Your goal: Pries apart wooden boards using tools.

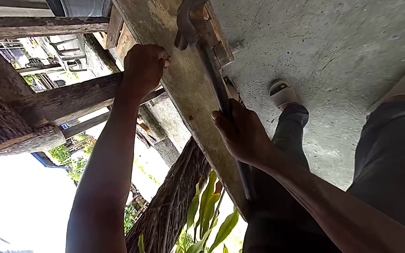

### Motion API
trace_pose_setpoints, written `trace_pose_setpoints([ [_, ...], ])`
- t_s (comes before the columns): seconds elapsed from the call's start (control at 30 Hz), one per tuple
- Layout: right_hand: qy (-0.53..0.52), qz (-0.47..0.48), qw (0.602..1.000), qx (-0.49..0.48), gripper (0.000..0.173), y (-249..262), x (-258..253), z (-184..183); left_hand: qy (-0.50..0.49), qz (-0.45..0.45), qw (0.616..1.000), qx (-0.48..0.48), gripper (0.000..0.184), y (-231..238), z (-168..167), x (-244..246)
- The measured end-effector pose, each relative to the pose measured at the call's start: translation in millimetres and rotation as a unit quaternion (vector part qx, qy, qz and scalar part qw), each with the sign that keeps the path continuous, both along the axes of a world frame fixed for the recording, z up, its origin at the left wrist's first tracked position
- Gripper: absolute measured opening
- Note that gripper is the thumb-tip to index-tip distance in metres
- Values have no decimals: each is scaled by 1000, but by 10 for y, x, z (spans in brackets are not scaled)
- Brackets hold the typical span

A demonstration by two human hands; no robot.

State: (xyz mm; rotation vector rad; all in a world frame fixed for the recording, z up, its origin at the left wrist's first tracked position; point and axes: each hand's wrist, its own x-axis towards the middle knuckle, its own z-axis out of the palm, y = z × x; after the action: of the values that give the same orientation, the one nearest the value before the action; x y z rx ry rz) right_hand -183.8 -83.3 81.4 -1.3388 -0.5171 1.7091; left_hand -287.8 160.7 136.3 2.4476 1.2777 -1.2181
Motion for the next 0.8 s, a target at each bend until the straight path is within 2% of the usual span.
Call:
trace_pose_setpoints([
  [0.07, 7, -77, 997, -5, 14, -71, -45, 47, 0, 0, 1000, -3, 20, -20, -10, -30],
  [0.13, 4, -89, 996, -2, 14, -64, -143, 14, -10, -3, 1000, -3, 20, -20, -16, -48],
  [0.23, 3, 75, 997, 2, 20, -17, -152, -94, -12, -1, 1000, -2, 19, -33, -16, -33],
  [0.27, 4, 90, 996, 4, 20, -39, -156, -100, -12, -1, 1000, 0, 19, -36, -12, -13],
  [0.37, 2, -25, 1000, 7, 16, -216, -200, -53, -34, -5, 999, 40, 21, -135, 64, -71],
  [0.47, 21, -128, 992, 6, 14, -279, -130, -2, -124, -8, 981, 152, 27, -656, 185, -246],
  [0.53, 32, -156, 987, 22, 14, -239, -84, 13, -154, 74, 957, 232, 32, -1135, 208, -325],
  [0.63, 45, -155, 986, 36, 14, -166, -126, 55, -71, 301, 928, 207, 62, -1431, 8, -388],
  [0.7, 32, -116, 992, 41, 14, -95, -220, 22, -56, 357, 916, 176, 64, -1421, -209, -456],
  [0.8, 26, 9, 999, 32, 18, 13, -198, -55, -112, 380, 907, 145, 53, -1428, -350, -563],
])
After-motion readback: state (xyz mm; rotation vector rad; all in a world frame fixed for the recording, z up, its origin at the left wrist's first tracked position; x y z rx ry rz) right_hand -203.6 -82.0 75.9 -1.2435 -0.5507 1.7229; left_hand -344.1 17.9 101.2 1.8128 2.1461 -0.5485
